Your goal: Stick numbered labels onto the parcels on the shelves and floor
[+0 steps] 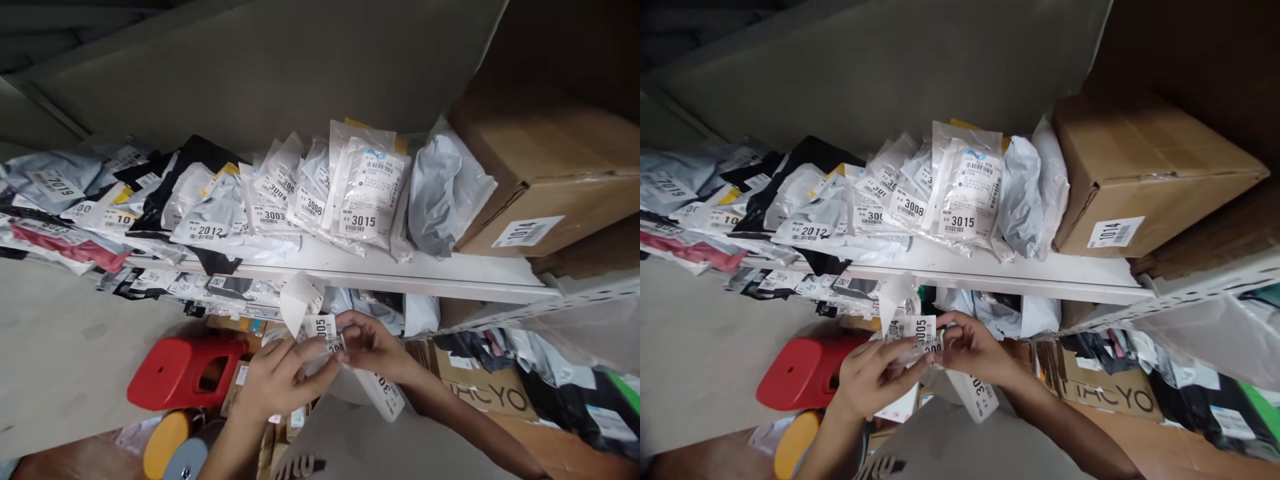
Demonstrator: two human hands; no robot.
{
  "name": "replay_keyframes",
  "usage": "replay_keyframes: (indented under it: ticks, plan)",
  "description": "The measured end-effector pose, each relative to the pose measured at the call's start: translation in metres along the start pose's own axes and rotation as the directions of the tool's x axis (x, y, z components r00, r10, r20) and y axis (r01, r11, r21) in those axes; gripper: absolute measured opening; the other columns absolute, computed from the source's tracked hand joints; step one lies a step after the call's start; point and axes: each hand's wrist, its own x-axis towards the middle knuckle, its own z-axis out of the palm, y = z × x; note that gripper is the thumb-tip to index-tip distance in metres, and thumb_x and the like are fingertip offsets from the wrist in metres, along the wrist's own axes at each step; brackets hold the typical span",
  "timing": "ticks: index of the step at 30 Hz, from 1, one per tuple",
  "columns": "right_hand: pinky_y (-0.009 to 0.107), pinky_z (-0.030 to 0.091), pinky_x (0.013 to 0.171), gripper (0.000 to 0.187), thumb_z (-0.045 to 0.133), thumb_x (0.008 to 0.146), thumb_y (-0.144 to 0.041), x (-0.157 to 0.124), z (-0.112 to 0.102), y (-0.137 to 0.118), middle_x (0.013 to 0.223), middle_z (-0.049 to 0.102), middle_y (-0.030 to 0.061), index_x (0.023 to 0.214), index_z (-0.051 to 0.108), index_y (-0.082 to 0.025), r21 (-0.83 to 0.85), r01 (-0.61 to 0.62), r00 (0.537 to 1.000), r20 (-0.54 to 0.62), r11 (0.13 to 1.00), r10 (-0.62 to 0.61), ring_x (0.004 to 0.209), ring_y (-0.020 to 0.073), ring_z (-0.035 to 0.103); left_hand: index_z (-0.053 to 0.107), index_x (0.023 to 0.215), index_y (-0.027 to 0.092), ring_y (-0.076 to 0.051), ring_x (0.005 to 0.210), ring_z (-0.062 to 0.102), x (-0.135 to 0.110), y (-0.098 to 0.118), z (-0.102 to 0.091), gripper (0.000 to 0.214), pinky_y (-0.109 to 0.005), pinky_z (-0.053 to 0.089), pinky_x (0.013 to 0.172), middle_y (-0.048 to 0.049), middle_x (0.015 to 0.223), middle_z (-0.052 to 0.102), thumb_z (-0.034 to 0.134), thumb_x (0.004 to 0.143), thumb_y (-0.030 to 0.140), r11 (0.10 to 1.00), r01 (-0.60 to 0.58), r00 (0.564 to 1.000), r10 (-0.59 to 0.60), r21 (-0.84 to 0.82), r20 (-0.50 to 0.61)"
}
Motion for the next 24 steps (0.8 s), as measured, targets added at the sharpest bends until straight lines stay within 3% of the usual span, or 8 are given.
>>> replay_keyframes:
  ticks: [2,5,10,12,15,19,21,24]
  plan:
    - [0.018,0.023,0.046,0.038,0.076,0.077,-0.024,-0.003,0.002,0.002,0.064,0.053,-0.0066,0.110,0.058,-0.019,-0.052,0.014,0.997,-0.077,0.999,-0.018,0.048,0.0035,0.034,0.061,0.114,0.029,-0.012,0.068,0.061,-0.004,0.002,0.007,0.037,-0.022,0.051,0.059,-0.0010,0.093,0.067,0.072,0.080,0.020,0.991,0.122,0.992,-0.123,-0.055,-0.023]
    - [0.018,0.024,0.046,0.033,0.072,0.080,-0.023,-0.009,0.006,0.003,0.065,0.054,-0.0059,0.110,0.058,-0.019,-0.112,0.033,0.988,-0.149,0.993,-0.049,0.049,0.0037,0.035,0.057,0.114,0.022,-0.010,0.068,0.061,-0.014,0.003,0.020,0.030,-0.019,0.054,0.057,-0.0044,0.097,0.062,0.064,0.085,0.017,0.920,0.338,0.915,-0.371,-0.199,-0.160]
    - [0.019,0.027,0.050,0.038,0.070,0.079,-0.021,-0.015,0.012,0.004,0.068,0.054,-0.0057,0.115,0.056,-0.020,-0.187,0.053,0.970,-0.226,0.981,-0.095,0.051,0.0043,0.038,0.054,0.085,0.020,-0.011,0.079,0.062,-0.034,0.003,0.039,0.030,-0.024,0.055,0.063,-0.0052,0.112,0.046,0.073,0.068,0.002,0.908,0.362,0.803,-0.418,-0.211,-0.425]
    - [0.019,0.028,0.049,0.043,0.071,0.078,-0.023,-0.014,0.013,0.005,0.066,0.054,-0.0066,0.116,0.053,-0.021,-0.134,0.022,0.962,-0.267,0.991,-0.058,0.049,0.0049,0.039,0.050,0.076,0.018,-0.008,0.069,0.059,-0.038,0.004,0.044,0.029,-0.021,0.051,0.059,-0.0023,0.102,0.049,0.074,0.068,0.005,0.856,0.428,0.794,-0.510,-0.291,-0.332]
    - [0.020,0.032,0.049,0.040,0.072,0.074,-0.028,-0.008,0.010,0.003,0.062,0.054,-0.0078,0.108,0.051,-0.022,0.038,-0.026,0.942,-0.334,0.999,0.037,0.047,0.0073,0.044,0.051,0.085,0.020,-0.010,0.064,0.056,-0.039,0.009,0.047,0.027,-0.020,0.048,0.059,0.0028,0.078,0.053,0.075,0.074,0.018,0.670,0.603,0.742,-0.671,-0.434,-0.005]
    - [0.021,0.037,0.049,0.038,0.073,0.069,-0.029,0.000,0.006,-0.003,0.063,0.055,-0.0078,0.100,0.051,-0.024,0.186,-0.096,0.909,-0.384,0.978,0.162,0.047,0.0091,0.048,0.042,0.113,0.022,-0.010,0.070,0.060,-0.032,0.016,0.044,0.035,-0.020,0.050,0.064,-0.0012,0.091,0.065,0.065,0.086,0.021,0.380,0.640,0.689,-0.669,-0.668,0.279]
    - [0.022,0.038,0.050,0.038,0.073,0.070,-0.030,0.002,0.006,-0.004,0.063,0.056,-0.0073,0.101,0.051,-0.024,0.218,-0.108,0.909,-0.374,0.970,0.185,0.048,0.0106,0.051,0.042,0.118,0.023,-0.013,0.087,0.066,-0.029,0.018,0.041,0.033,-0.023,0.053,0.074,-0.0046,0.102,0.067,0.058,0.090,0.018,0.350,0.617,0.710,-0.633,-0.705,0.308]
    - [0.022,0.037,0.051,0.034,0.072,0.073,-0.031,0.000,0.007,-0.002,0.067,0.057,-0.0058,0.100,0.052,-0.024,0.177,-0.038,0.938,-0.333,0.984,0.096,0.051,0.0110,0.052,0.047,0.123,0.025,-0.016,0.106,0.065,-0.031,0.017,0.037,0.034,-0.029,0.052,0.090,-0.0062,0.113,0.067,0.052,0.092,0.012,0.472,0.594,0.758,-0.600,-0.652,0.256]
